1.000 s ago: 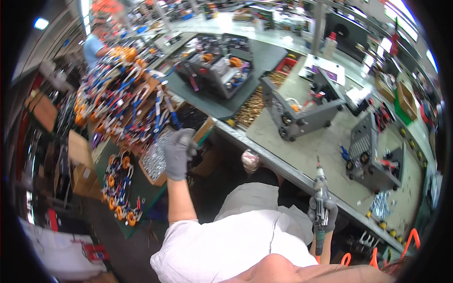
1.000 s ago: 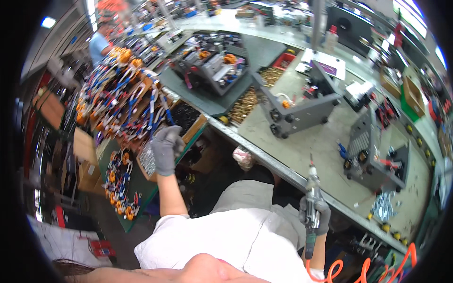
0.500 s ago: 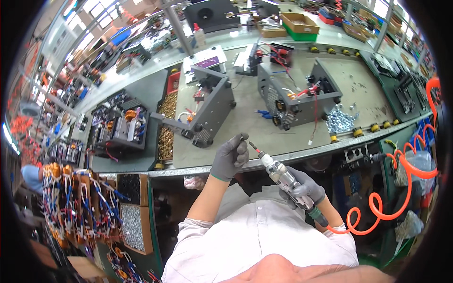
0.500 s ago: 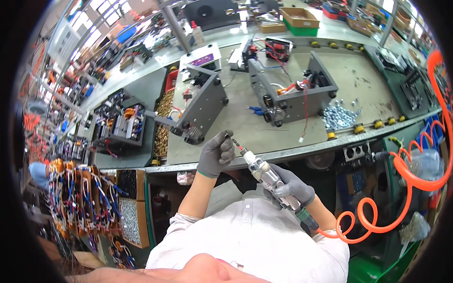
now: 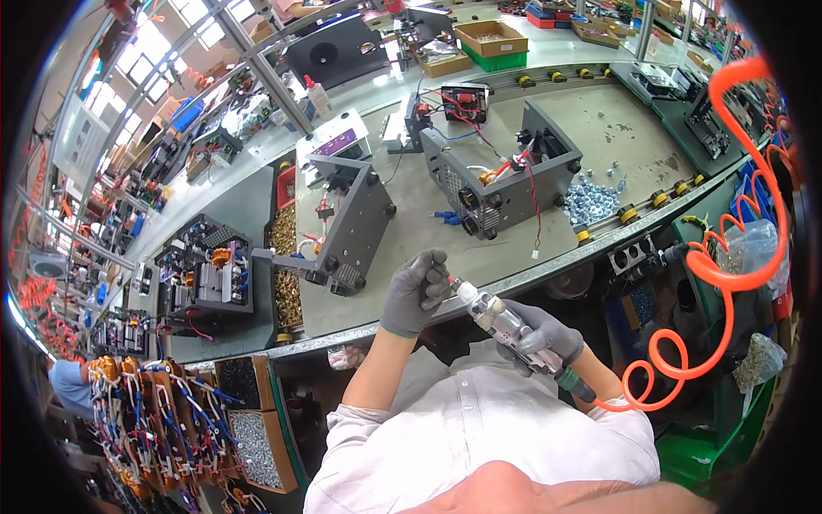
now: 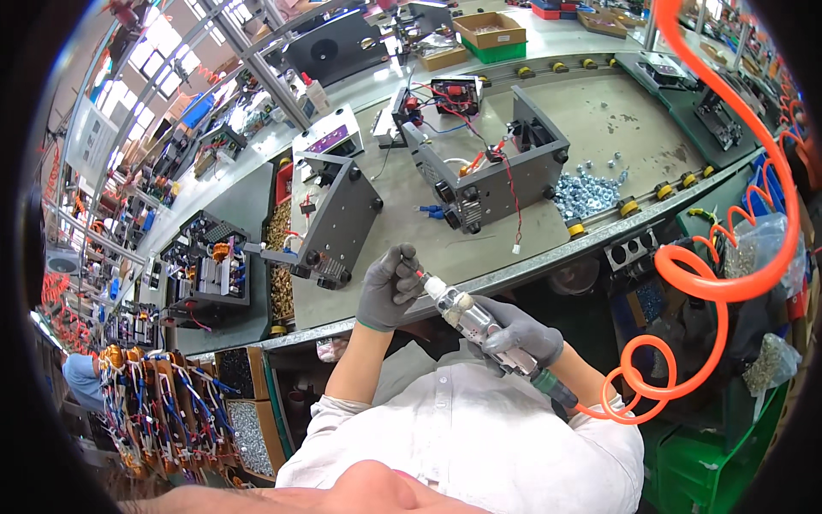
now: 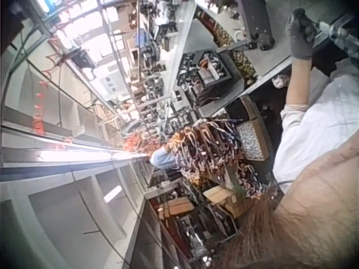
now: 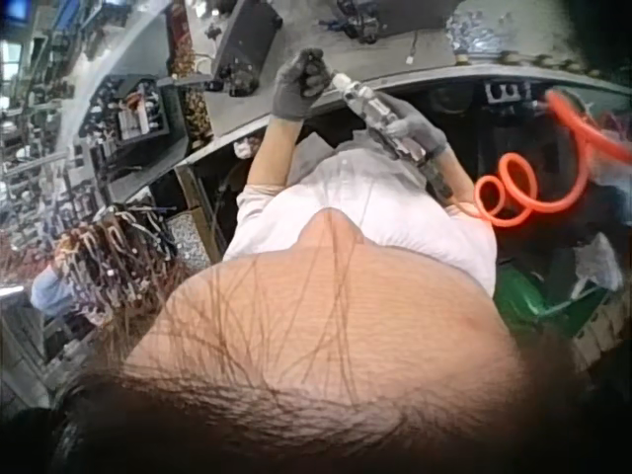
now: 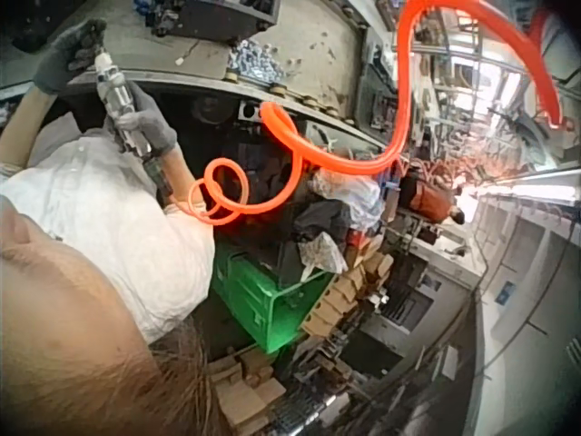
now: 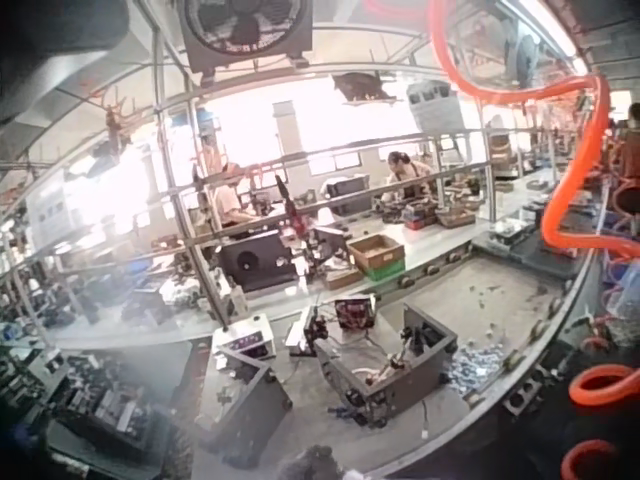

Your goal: The person assembles electronic power supply units on a factory workbench. They use a pneumatic screwdriver to secure internal components and fasten metal casings, while also handling copper wire coils and connecting various wires. The person works on multiple units sequentially, moving them between assembly stations.

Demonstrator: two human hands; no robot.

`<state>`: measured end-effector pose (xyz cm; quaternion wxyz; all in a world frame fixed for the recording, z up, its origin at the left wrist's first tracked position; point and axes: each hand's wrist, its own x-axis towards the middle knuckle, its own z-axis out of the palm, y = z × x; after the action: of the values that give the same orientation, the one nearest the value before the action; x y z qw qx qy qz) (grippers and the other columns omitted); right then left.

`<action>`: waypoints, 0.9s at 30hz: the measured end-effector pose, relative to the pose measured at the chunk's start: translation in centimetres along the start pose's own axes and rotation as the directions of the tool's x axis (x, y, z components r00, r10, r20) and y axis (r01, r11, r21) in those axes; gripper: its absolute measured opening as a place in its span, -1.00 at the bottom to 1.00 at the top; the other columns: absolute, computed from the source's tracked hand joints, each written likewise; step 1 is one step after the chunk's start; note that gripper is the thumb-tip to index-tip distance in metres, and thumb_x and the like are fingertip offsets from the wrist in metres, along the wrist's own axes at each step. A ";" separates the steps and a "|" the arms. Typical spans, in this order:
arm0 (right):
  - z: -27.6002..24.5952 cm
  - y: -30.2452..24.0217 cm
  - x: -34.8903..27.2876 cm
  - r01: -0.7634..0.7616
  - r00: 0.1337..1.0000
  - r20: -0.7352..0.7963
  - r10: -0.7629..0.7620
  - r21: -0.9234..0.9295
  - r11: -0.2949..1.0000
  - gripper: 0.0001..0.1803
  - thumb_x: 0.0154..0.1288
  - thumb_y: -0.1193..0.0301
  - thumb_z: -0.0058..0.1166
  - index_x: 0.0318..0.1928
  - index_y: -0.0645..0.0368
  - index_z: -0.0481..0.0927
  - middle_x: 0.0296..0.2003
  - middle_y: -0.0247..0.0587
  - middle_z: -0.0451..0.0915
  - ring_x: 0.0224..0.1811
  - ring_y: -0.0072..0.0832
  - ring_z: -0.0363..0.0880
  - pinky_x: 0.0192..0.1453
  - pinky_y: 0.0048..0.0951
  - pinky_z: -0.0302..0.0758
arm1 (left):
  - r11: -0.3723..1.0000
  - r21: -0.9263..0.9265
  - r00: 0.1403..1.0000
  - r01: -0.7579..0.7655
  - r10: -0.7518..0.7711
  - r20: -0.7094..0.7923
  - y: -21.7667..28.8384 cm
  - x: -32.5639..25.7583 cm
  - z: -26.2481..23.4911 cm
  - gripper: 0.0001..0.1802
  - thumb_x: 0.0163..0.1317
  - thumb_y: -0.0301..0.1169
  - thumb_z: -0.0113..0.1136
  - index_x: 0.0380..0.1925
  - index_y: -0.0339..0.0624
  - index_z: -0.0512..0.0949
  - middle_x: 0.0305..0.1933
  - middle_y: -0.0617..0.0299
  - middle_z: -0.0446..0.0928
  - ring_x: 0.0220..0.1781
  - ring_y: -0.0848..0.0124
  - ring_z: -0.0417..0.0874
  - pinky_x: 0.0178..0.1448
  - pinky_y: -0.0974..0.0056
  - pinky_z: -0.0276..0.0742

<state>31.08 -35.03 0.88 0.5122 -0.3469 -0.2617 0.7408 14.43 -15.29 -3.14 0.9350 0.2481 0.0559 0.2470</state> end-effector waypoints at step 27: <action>-4.5 -1.8 -0.9 0.254 0.877 -0.378 -0.295 -0.157 0.955 -0.10 -0.15 0.32 0.19 0.28 0.28 0.20 -0.47 -0.22 0.46 -0.70 -0.53 0.49 -0.65 -0.53 0.51 | -0.757 0.587 0.930 -0.287 -0.074 0.359 4.3 18.6 6.6 -0.49 0.43 -0.04 -0.27 -0.45 0.01 0.63 -0.33 0.19 0.65 -0.16 0.17 0.60 0.16 0.12 0.22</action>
<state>35.81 -35.09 -0.40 0.6359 -0.4752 -0.2363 0.5603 30.30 -5.82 5.04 0.0498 0.9798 0.1161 0.1553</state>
